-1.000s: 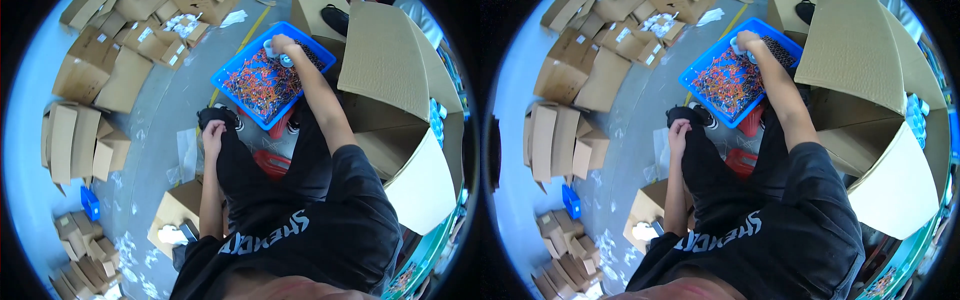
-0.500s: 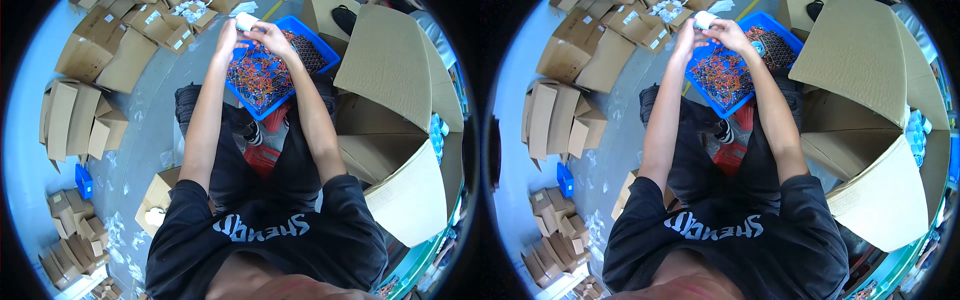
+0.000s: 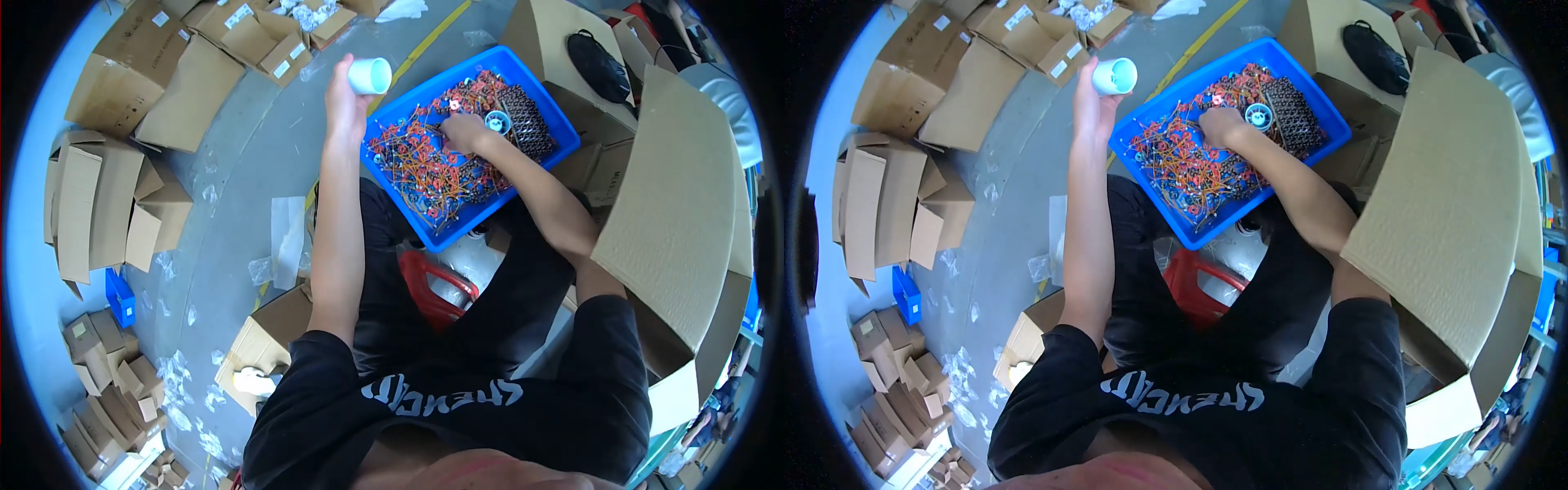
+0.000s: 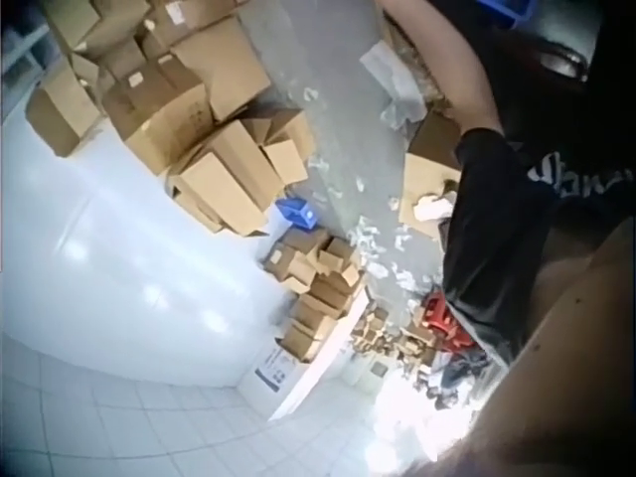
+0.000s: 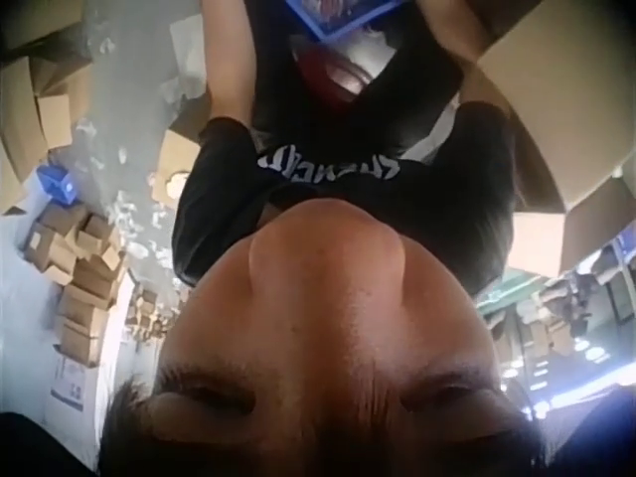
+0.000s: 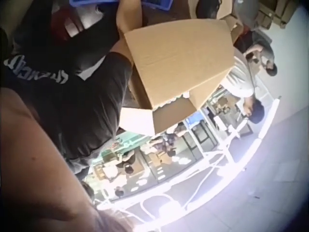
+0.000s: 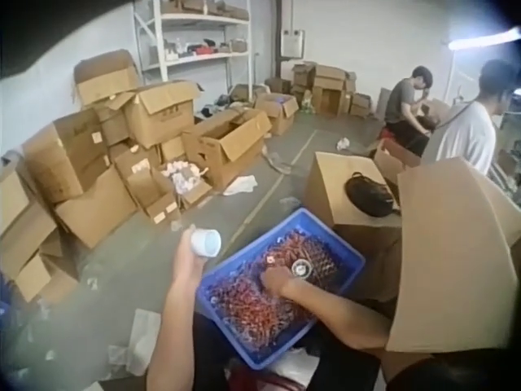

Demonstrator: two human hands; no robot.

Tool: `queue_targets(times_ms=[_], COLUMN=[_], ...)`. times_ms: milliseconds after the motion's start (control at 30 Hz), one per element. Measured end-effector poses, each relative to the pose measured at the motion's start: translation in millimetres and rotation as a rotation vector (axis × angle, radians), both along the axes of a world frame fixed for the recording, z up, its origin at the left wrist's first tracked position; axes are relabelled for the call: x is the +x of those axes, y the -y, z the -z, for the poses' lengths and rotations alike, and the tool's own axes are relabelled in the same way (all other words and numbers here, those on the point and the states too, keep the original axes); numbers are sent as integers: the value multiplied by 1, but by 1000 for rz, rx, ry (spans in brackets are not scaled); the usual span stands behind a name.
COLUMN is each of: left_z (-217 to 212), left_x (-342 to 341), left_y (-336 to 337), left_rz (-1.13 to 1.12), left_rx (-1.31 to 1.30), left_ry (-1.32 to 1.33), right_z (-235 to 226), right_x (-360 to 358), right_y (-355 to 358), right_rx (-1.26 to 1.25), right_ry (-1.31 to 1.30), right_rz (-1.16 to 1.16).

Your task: Assembling small plastic components from a bin and placing them into a large cardboard box.

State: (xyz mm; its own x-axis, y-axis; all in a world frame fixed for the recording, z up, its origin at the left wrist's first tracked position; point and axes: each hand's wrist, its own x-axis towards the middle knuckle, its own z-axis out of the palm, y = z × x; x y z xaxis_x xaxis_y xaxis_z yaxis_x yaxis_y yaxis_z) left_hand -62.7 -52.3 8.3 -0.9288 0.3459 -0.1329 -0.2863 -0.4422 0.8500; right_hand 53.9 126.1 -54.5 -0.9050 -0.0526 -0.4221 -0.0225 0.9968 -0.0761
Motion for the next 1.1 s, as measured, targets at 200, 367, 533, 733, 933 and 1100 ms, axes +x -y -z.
queue_targets(times_ms=[200, 367, 533, 733, 933, 1100], left_z=[0, -9, -3, 4, -28, -25], left_x=[3, 7, 7, 1, 33, 46], left_y=[-17, -29, -20, -10, -27, -30], left_rz=[15, 42, 211, 447, 67, 41], left_rx=[48, 90, 255, 455, 374, 655], left_ry=[35, 73, 140, 76, 94, 6], right_z=[38, 44, -14, -115, -171, -150], right_x=[7, 11, 2, 8, 43, 46], right_y=[2, 3, 7, 5, 36, 38], right_rx=[-91, -133, -170, -728, -1546, -1495], right_ry=[-86, -160, -238, -663, -1100, -1033], right_rz=[50, -7, 116, 156, 272, 256])
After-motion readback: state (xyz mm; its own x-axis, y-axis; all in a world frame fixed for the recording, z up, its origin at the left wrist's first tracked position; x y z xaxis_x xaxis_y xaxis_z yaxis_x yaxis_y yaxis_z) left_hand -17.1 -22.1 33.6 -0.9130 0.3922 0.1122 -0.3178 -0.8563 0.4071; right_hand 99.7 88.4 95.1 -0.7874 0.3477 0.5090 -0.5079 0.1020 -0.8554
